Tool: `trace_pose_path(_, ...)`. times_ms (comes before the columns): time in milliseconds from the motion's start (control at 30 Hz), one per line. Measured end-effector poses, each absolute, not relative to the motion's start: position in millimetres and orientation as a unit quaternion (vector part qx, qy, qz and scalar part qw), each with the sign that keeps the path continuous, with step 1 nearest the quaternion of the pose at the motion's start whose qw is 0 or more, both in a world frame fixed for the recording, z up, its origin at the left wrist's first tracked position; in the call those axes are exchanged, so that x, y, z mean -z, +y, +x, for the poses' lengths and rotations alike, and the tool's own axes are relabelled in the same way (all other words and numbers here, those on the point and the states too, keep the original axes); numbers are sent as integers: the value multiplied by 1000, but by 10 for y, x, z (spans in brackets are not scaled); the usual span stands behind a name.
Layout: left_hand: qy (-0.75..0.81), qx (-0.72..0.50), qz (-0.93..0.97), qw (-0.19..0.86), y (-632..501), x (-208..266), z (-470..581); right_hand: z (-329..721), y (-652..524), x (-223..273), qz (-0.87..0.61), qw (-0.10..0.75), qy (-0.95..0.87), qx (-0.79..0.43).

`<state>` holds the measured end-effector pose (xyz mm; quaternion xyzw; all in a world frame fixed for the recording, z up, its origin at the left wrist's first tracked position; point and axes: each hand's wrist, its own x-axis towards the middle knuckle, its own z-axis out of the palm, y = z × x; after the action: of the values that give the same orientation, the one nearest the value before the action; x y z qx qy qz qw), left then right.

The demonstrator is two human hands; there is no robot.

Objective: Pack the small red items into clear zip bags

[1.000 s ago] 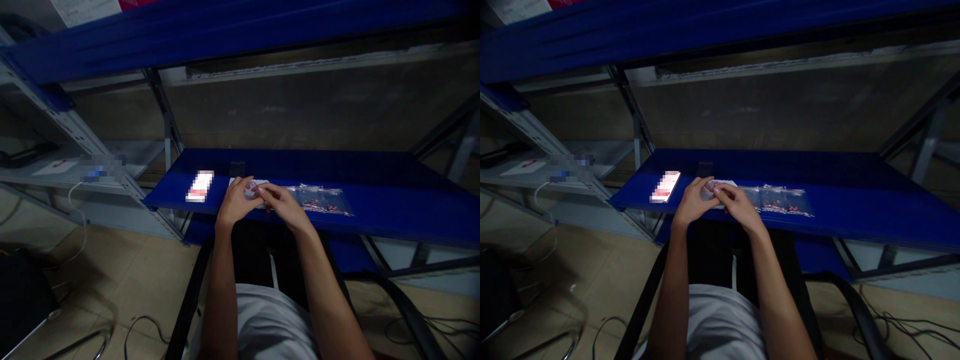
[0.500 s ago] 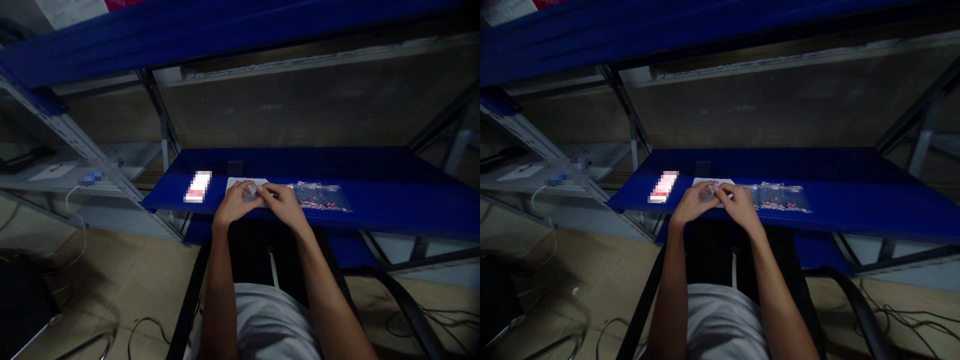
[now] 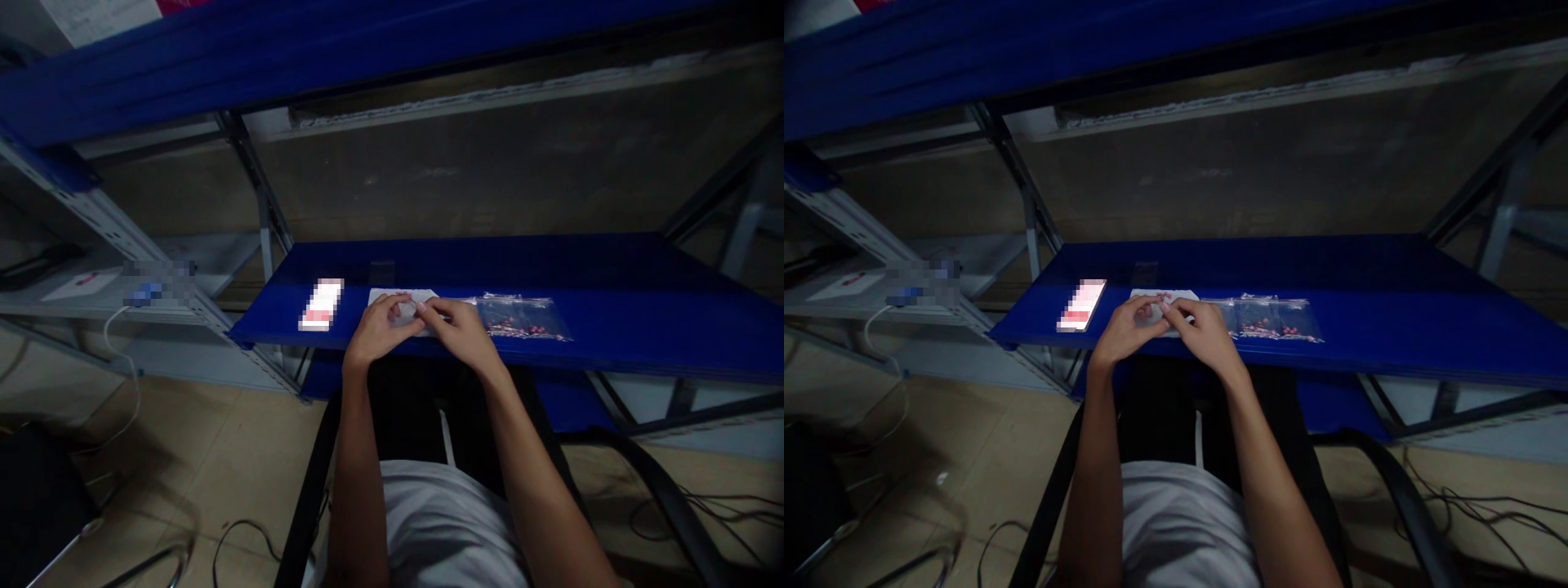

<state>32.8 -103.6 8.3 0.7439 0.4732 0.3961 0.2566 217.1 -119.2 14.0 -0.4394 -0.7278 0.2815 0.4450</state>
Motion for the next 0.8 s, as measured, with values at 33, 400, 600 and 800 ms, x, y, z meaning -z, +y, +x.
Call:
trace_pose_path(33,475,-399,742,253,-1035,-83,325,2170,-1193,-138,-437,445,-729,-283)
trace_pose_path(400,468,-414,731,275,-1010,-53,218,2160,-1153,-85,-403,432,-733,-336)
trace_pose_path(600,445,-407,709,366,-982,22,175,2161,-1145,-53,-394,439,-724,-359)
trace_pose_path(800,432,-399,709,388,-986,23,158,2183,-1169,-78,-364,435,-713,-412)
